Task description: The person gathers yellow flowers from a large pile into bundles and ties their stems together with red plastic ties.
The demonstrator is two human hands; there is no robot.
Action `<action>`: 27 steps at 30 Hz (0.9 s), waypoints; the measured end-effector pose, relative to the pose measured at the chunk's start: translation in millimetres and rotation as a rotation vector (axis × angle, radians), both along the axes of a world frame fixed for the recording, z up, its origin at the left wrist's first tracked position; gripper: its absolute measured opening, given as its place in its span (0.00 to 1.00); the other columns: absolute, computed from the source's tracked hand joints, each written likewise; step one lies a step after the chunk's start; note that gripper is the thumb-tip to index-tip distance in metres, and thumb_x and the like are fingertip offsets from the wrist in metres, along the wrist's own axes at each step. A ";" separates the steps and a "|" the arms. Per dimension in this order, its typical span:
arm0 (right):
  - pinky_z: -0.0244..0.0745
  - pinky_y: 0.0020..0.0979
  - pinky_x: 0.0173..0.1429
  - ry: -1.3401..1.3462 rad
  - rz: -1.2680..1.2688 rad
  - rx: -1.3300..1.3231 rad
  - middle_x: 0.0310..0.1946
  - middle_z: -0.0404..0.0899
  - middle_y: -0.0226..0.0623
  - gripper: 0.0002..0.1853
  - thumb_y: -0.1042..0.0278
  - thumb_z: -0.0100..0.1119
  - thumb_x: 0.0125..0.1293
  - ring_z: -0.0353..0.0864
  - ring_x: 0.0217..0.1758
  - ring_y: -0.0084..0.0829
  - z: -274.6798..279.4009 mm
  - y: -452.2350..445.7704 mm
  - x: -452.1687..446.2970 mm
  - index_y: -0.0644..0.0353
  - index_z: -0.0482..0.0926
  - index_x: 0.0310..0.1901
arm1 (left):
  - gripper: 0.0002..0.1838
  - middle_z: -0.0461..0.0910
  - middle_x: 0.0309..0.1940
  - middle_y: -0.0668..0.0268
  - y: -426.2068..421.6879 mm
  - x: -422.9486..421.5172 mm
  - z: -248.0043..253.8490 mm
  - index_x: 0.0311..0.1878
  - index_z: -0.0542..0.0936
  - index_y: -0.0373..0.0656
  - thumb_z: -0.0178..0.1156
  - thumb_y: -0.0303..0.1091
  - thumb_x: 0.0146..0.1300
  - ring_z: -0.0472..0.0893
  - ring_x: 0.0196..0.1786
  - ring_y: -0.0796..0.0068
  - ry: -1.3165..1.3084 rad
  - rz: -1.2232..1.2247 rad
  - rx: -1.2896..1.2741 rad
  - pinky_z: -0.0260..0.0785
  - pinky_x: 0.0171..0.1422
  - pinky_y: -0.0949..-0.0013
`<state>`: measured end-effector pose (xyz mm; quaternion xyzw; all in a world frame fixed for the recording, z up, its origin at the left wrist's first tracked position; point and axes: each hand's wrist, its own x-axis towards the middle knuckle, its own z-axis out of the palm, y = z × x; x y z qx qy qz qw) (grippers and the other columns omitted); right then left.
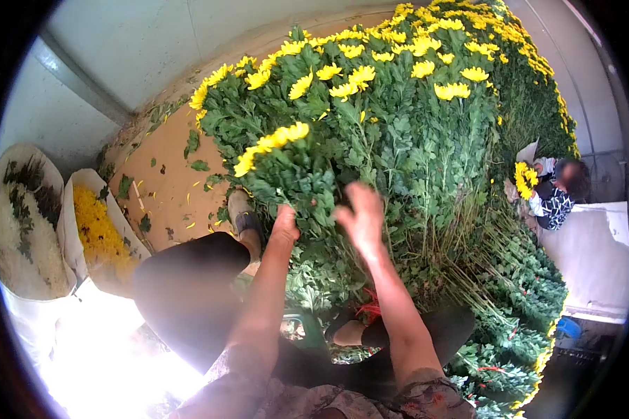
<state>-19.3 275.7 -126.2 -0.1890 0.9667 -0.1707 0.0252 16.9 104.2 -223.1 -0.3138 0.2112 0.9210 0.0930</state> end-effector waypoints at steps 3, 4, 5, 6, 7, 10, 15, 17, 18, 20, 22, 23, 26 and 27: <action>0.68 0.49 0.55 0.293 -0.357 -0.034 0.51 0.74 0.56 0.34 0.48 0.63 0.59 0.72 0.57 0.52 -18.7 6.7 -54.8 0.61 0.65 0.61 | 0.12 0.81 0.38 0.66 -10.4 2.7 -0.8 0.40 0.81 0.43 0.65 0.32 0.51 0.80 0.40 0.65 -0.058 0.052 0.072 0.73 0.47 0.58; 0.65 0.38 0.64 -0.141 -0.386 -0.205 0.55 0.76 0.48 0.34 0.52 0.62 0.61 0.72 0.62 0.43 -23.2 14.1 -63.5 0.63 0.66 0.64 | 0.13 0.81 0.37 0.67 -10.5 3.0 -11.2 0.41 0.81 0.44 0.64 0.32 0.51 0.79 0.40 0.65 0.010 0.048 0.078 0.73 0.48 0.57; 0.67 0.35 0.63 -0.215 -0.396 -0.353 0.50 0.79 0.48 0.28 0.53 0.59 0.64 0.76 0.58 0.42 -32.5 18.2 -63.3 0.67 0.72 0.57 | 0.13 0.81 0.37 0.67 -10.7 4.0 -4.0 0.41 0.81 0.44 0.64 0.32 0.51 0.79 0.40 0.65 0.018 0.038 0.073 0.73 0.48 0.57; 0.68 0.34 0.60 -0.170 -0.443 -0.477 0.48 0.80 0.46 0.25 0.52 0.58 0.65 0.77 0.55 0.40 -43.6 20.0 -59.3 0.67 0.75 0.54 | 0.13 0.81 0.37 0.67 -11.3 6.3 2.5 0.42 0.81 0.45 0.65 0.31 0.50 0.79 0.39 0.65 0.039 0.071 0.063 0.73 0.48 0.57; 0.69 0.33 0.57 -0.126 -0.485 -0.598 0.45 0.82 0.45 0.23 0.52 0.56 0.67 0.79 0.51 0.38 -51.3 21.0 -51.6 0.66 0.77 0.51 | 0.14 0.81 0.36 0.67 -11.4 6.5 8.6 0.42 0.80 0.45 0.65 0.31 0.50 0.79 0.39 0.65 0.058 0.108 0.057 0.73 0.47 0.57; 0.67 0.24 0.50 -0.268 -0.517 -0.781 0.40 0.80 0.29 0.18 0.61 0.56 0.68 0.73 0.42 0.20 -70.0 44.2 -27.2 0.67 0.77 0.51 | 0.16 0.81 0.36 0.69 -19.4 3.0 1.5 0.42 0.80 0.46 0.67 0.27 0.47 0.79 0.39 0.67 -0.041 0.052 0.160 0.74 0.47 0.58; 0.67 0.20 0.50 -0.343 -0.424 -1.178 0.43 0.79 0.29 0.14 0.67 0.58 0.67 0.72 0.43 0.16 -45.9 47.9 9.9 0.66 0.79 0.50 | 0.15 0.81 0.36 0.69 -15.5 8.6 -4.1 0.42 0.80 0.45 0.66 0.26 0.48 0.80 0.38 0.68 -0.011 0.076 0.093 0.74 0.47 0.58; 0.68 0.21 0.49 -0.287 -0.347 -1.063 0.41 0.79 0.28 0.12 0.71 0.56 0.67 0.74 0.42 0.18 -34.5 50.4 15.6 0.65 0.79 0.49 | 0.15 0.81 0.37 0.69 -12.8 6.6 9.3 0.42 0.80 0.45 0.65 0.27 0.49 0.80 0.39 0.67 0.025 0.051 0.034 0.74 0.48 0.58; 0.68 0.22 0.50 -0.291 -0.430 -1.025 0.40 0.79 0.26 0.11 0.71 0.55 0.68 0.74 0.43 0.19 -30.4 49.6 20.5 0.65 0.79 0.49 | 0.14 0.81 0.38 0.69 -9.6 4.8 12.9 0.43 0.80 0.44 0.64 0.28 0.50 0.80 0.40 0.67 0.061 0.029 -0.022 0.74 0.48 0.57; 0.68 0.22 0.50 -0.323 -0.442 -0.927 0.41 0.79 0.27 0.12 0.70 0.54 0.68 0.74 0.43 0.19 -8.3 49.4 26.6 0.64 0.79 0.49 | 0.13 0.81 0.40 0.68 -4.3 -5.5 10.0 0.43 0.80 0.44 0.63 0.29 0.52 0.80 0.42 0.66 -0.004 0.030 0.009 0.73 0.49 0.57; 0.68 0.23 0.48 -0.276 -0.380 -0.643 0.40 0.78 0.30 0.13 0.67 0.53 0.69 0.74 0.41 0.21 -9.8 56.1 37.7 0.64 0.79 0.50 | 0.13 0.80 0.45 0.66 -3.2 -11.0 -7.2 0.45 0.80 0.43 0.62 0.34 0.56 0.79 0.45 0.65 -0.139 0.073 0.058 0.72 0.51 0.56; 0.68 0.23 0.45 -0.186 -0.306 -0.459 0.38 0.77 0.32 0.15 0.64 0.52 0.70 0.73 0.37 0.22 -5.8 52.3 40.9 0.63 0.79 0.51 | 0.15 0.80 0.47 0.65 -2.5 -16.1 -3.7 0.47 0.80 0.42 0.61 0.38 0.59 0.79 0.47 0.65 -0.204 0.109 0.081 0.72 0.52 0.55; 0.74 0.32 0.43 -0.327 -0.259 -0.545 0.43 0.81 0.34 0.16 0.60 0.53 0.69 0.80 0.42 0.29 -8.6 34.9 56.2 0.57 0.78 0.54 | 0.34 0.76 0.54 0.64 -0.8 -20.8 18.7 0.62 0.71 0.42 0.61 0.56 0.59 0.74 0.56 0.65 0.006 -0.016 -0.044 0.66 0.60 0.53; 0.75 0.37 0.40 -0.233 -0.233 -0.386 0.44 0.81 0.35 0.15 0.60 0.52 0.70 0.82 0.41 0.33 -30.4 38.5 62.8 0.57 0.78 0.53 | 0.34 0.76 0.54 0.64 2.0 -19.3 15.3 0.62 0.71 0.42 0.61 0.56 0.59 0.74 0.56 0.65 0.004 -0.019 -0.040 0.66 0.60 0.53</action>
